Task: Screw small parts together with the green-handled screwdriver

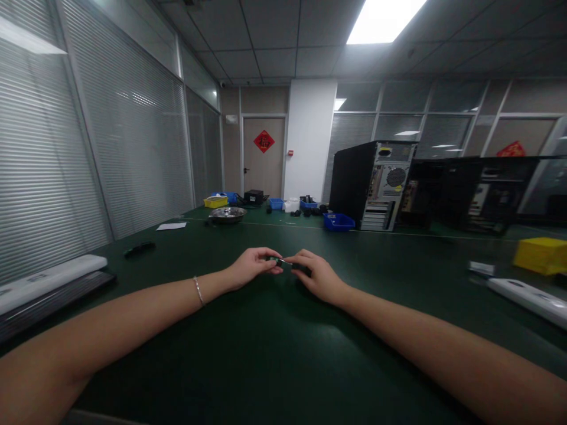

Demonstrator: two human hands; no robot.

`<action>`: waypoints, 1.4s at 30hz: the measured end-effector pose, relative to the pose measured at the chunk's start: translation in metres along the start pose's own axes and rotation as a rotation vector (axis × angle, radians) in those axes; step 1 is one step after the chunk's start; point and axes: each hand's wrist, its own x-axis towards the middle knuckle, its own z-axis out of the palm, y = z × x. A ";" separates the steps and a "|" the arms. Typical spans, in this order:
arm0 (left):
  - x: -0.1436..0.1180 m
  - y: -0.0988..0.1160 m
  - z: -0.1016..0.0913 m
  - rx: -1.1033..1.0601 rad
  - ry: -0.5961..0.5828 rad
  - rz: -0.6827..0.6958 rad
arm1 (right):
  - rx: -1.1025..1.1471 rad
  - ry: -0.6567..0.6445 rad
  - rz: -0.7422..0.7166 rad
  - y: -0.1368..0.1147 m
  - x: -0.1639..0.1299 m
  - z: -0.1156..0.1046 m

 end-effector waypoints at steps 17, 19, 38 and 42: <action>-0.005 0.008 0.002 0.294 0.029 0.145 | 0.074 -0.023 -0.041 -0.002 0.000 -0.004; -0.004 0.007 0.001 0.277 0.024 0.140 | 0.077 -0.021 -0.046 -0.001 0.000 -0.003; -0.001 -0.003 -0.003 0.306 0.038 0.175 | 0.056 0.001 -0.062 0.001 0.000 -0.001; -0.001 -0.002 -0.003 0.289 0.046 0.182 | 0.076 -0.005 -0.071 -0.001 0.001 -0.002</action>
